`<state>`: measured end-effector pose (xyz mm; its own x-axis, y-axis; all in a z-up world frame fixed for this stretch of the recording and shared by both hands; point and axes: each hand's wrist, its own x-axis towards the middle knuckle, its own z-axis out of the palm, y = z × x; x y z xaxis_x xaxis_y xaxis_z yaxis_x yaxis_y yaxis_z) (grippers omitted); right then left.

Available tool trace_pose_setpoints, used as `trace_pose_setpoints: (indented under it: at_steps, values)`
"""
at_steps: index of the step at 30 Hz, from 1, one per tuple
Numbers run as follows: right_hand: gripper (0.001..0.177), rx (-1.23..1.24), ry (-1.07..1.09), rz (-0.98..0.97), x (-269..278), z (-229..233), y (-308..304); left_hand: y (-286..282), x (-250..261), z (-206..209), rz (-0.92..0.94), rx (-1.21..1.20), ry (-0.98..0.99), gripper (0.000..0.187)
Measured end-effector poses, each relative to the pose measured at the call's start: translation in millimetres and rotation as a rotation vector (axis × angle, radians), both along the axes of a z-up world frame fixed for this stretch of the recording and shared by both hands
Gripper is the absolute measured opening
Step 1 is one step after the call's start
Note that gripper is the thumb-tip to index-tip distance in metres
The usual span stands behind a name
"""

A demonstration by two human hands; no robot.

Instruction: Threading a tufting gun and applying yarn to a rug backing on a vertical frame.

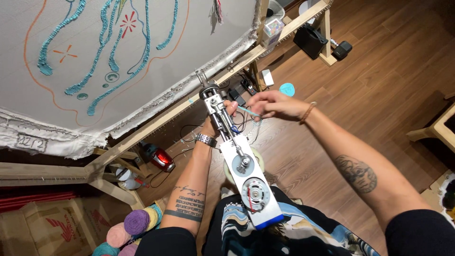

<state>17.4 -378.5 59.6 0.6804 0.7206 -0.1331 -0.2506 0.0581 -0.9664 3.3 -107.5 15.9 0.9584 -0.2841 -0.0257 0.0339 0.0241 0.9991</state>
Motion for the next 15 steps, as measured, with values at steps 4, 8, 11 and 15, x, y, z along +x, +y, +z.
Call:
trace_pose_setpoints:
  at_steps: [4, 8, 11, 15]
  values:
    - [0.032, -0.03, -0.097, -0.012, 0, 19, 43, -1, 5, -4, -0.054, -0.142, -0.061, 0.033]
    - [0.026, -0.116, -0.351, 0.012, -2, 58, 43, 1, -1, 8, -0.013, -0.065, 0.034, 0.03]
    - [0.021, -0.263, -0.436, -0.052, 2, 53, 33, 5, -7, 10, -0.012, -0.001, 0.066, 0.034]
    - [0.02, -0.415, -0.483, -0.115, -1, 60, 18, 12, -9, 8, 0.007, 0.053, 0.034, 0.036]
